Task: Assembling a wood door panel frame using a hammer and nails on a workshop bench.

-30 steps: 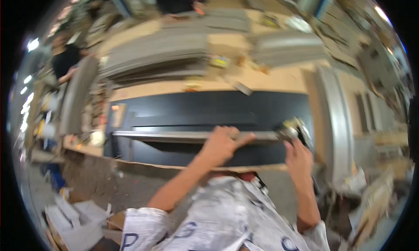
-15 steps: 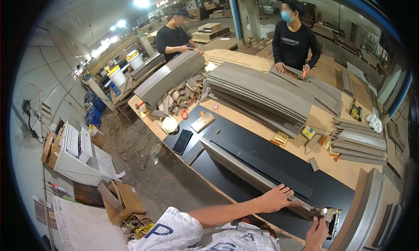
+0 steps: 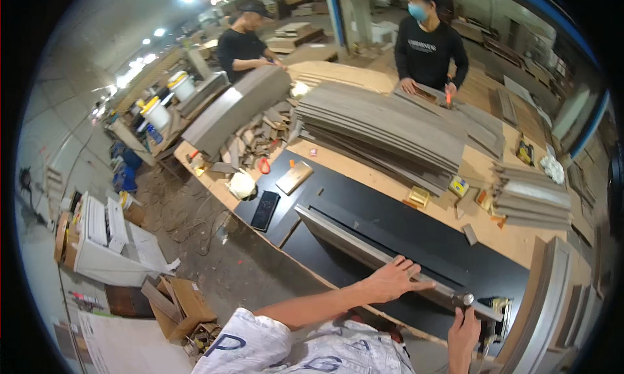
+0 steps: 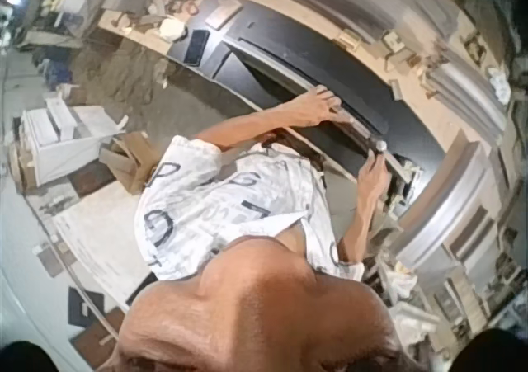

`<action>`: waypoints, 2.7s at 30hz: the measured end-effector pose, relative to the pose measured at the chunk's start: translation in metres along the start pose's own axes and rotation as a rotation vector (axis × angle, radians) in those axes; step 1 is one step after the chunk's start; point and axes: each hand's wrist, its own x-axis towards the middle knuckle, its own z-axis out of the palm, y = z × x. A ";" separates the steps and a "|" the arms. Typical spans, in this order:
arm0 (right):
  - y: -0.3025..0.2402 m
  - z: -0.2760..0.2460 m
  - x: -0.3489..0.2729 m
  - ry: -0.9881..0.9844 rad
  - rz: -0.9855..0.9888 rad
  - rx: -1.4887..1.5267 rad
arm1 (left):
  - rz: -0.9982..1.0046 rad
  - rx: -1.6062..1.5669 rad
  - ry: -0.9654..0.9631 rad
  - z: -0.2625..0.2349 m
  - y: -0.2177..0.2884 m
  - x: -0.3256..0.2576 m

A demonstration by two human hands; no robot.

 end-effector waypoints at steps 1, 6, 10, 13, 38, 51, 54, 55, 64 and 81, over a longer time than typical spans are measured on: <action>-0.009 0.002 -0.001 0.061 0.020 0.017 | 0.006 -0.021 -0.019 -0.003 -0.001 0.002; -0.055 0.012 0.015 0.206 0.001 0.113 | -0.003 -0.085 0.084 -0.025 -0.031 -0.018; -0.079 0.038 0.012 0.142 0.030 0.062 | -0.026 -0.036 -0.017 -0.034 -0.055 -0.038; -0.091 0.038 0.010 0.082 0.045 -0.055 | -0.017 -0.046 -0.028 -0.036 -0.064 -0.045; -0.191 0.089 0.040 -0.021 -0.237 0.021 | -0.204 -0.022 0.086 -0.060 -0.122 -0.132; -0.221 0.110 0.058 -0.172 -0.339 -0.022 | -0.285 0.063 0.268 -0.055 -0.156 -0.179; -0.236 0.103 0.058 -0.148 -0.336 0.046 | -0.308 0.043 0.273 -0.063 -0.163 -0.186; -0.240 0.104 0.058 -0.124 -0.318 0.095 | -0.318 0.044 0.276 -0.063 -0.164 -0.190; -0.267 0.125 0.066 -0.113 -0.437 0.098 | -0.387 0.085 0.395 -0.066 -0.177 -0.216; -0.292 0.153 0.083 -0.239 -0.510 0.024 | -0.707 -0.550 1.030 -0.038 -0.176 -0.211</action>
